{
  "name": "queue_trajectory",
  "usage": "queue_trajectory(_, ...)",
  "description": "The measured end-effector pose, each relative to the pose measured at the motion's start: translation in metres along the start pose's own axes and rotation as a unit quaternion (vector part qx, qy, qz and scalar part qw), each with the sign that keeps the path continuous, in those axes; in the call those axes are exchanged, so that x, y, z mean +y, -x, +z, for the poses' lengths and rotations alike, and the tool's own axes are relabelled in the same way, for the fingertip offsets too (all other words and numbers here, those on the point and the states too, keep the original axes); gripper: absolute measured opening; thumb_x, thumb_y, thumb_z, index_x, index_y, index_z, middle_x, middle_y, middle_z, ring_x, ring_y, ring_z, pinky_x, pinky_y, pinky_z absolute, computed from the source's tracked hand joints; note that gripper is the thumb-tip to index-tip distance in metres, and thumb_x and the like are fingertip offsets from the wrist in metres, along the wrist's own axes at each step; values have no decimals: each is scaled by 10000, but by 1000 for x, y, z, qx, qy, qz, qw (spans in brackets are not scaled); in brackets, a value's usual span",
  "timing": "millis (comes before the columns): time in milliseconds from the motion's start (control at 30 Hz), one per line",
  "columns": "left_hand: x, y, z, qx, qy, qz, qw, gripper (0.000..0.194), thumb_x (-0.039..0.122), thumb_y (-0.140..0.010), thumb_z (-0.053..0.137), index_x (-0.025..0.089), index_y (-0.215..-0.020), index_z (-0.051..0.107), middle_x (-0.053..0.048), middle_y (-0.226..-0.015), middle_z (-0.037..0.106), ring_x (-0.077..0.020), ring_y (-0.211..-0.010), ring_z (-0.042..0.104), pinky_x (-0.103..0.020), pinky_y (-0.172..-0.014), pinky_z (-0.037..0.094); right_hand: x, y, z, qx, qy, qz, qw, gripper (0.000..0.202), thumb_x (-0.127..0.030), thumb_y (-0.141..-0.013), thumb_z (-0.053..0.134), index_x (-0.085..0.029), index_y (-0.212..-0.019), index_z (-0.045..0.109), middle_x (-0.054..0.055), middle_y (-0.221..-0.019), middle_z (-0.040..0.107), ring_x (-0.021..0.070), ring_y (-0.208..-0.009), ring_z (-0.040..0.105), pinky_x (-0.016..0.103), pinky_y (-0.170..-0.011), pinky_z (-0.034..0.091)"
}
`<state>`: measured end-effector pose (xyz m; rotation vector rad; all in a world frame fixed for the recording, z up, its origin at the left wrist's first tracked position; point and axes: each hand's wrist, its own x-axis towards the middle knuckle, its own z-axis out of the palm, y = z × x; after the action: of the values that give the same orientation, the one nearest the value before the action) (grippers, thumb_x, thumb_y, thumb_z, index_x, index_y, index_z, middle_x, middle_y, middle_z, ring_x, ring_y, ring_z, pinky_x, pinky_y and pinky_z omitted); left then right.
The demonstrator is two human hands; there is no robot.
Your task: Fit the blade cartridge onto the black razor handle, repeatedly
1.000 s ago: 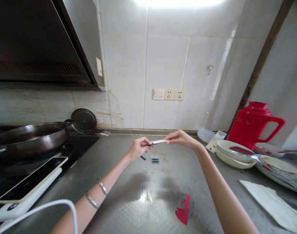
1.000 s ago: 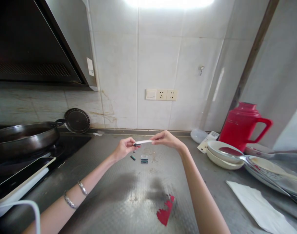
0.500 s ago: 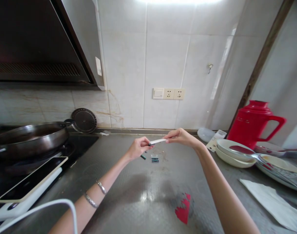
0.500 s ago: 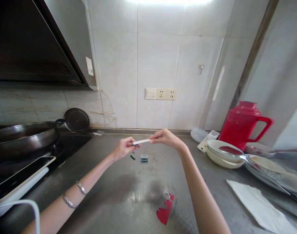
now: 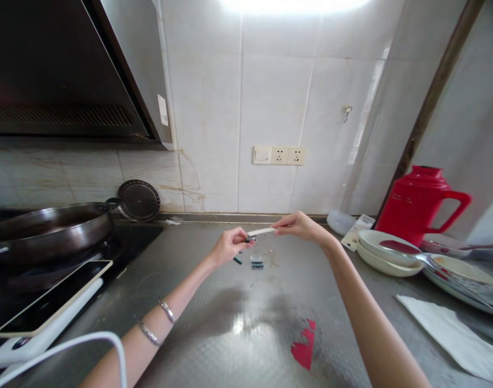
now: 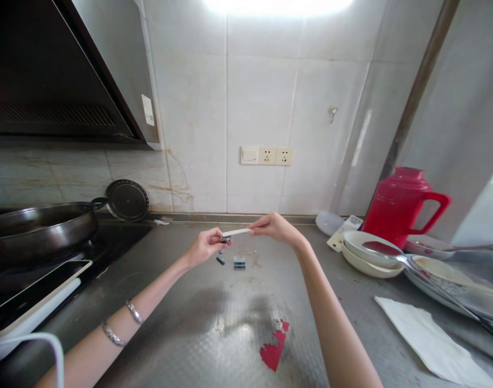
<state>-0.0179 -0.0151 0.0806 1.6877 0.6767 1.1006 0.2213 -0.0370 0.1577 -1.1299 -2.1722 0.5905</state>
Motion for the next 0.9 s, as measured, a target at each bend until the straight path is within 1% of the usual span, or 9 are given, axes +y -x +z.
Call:
queue_trajectory(67, -2, 0, 0, 1, 2, 2, 1000, 248, 218, -618, 724, 141, -705, 505, -85, -832, 713, -182, -807, 661, -268, -704, 469, 2, 1, -1, 11, -3, 10, 1000, 340, -392, -658, 676, -158, -899, 730, 55, -857, 715, 212, -787, 622, 268, -671, 449)
queue_trajectory(133, -4, 0, -1, 0, -4, 4, 1000, 244, 226, -625, 720, 141, -706, 506, -89, -836, 712, -184, -805, 661, -270, -703, 471, -2, 3, -2, 14, -6, 10, 1000, 347, -394, -656, 679, -155, -903, 729, 58, -858, 714, 210, -792, 621, 265, -674, 449)
queue_trajectory(267, -5, 2, -1, -4, -28, 2, 1000, 212, 223, -653, 696, 140, -719, 512, -91, -845, 710, -180, -801, 660, -259, -694, 467, -9, 4, -2, -7, -4, -8, 1000, 354, -405, -658, 678, -160, -909, 728, 51, -833, 711, 192, -763, 615, 251, -638, 439)
queue_trajectory(367, -3, 3, 2, -5, -25, 5, 1000, 218, 217, -650, 695, 144, -720, 502, -83, -840, 710, -182, -813, 658, -258, -695, 468, -3, 1, 0, -13, 4, -1, 1000, 346, -399, -662, 673, -157, -902, 729, 48, -815, 711, 193, -753, 613, 252, -635, 438)
queue_trajectory(467, -3, 4, 4, -7, -15, 10, 1000, 224, 200, -638, 698, 147, -725, 499, -75, -834, 709, -180, -824, 656, -255, -700, 467, 4, 0, 0, 0, 6, 11, 1000, 333, -393, -662, 669, -155, -885, 733, 54, -840, 714, 209, -784, 617, 261, -662, 448)
queue_trajectory(533, -5, 4, 4, -6, -15, 5, 1000, 216, 196, -639, 694, 147, -725, 502, -73, -827, 708, -175, -810, 654, -246, -680, 463, 1, 0, 0, 2, 6, 6, 1000, 326, -391, -665, 668, -161, -886, 734, 53, -851, 714, 211, -792, 618, 262, -672, 451)
queue_trajectory(667, -6, 4, 2, -1, -28, -7, 1000, 202, 225, -656, 684, 141, -724, 513, -72, -805, 703, -149, -711, 639, -223, -584, 438, -8, 1, 3, -19, 5, -19, 1000, 335, -389, -665, 672, -166, -907, 730, 45, -819, 713, 193, -749, 615, 250, -642, 444)
queue_trajectory(733, -4, 4, 1, 0, -24, -2, 1000, 207, 227, -659, 681, 139, -732, 509, -72, -801, 700, -138, -675, 626, -220, -564, 427, -6, 0, 4, -23, 5, -10, 1000, 338, -390, -662, 673, -161, -903, 731, 43, -795, 713, 186, -721, 612, 247, -627, 442)
queue_trajectory(900, 0, 3, 2, -3, -9, 10, 1000, 228, 210, -644, 695, 136, -725, 496, -72, -782, 694, -145, -704, 630, -234, -613, 437, 1, 1, 2, 3, 2, 22, 1000, 368, -406, -647, 680, -143, -898, 731, 51, -738, 707, 169, -656, 596, 248, -597, 447)
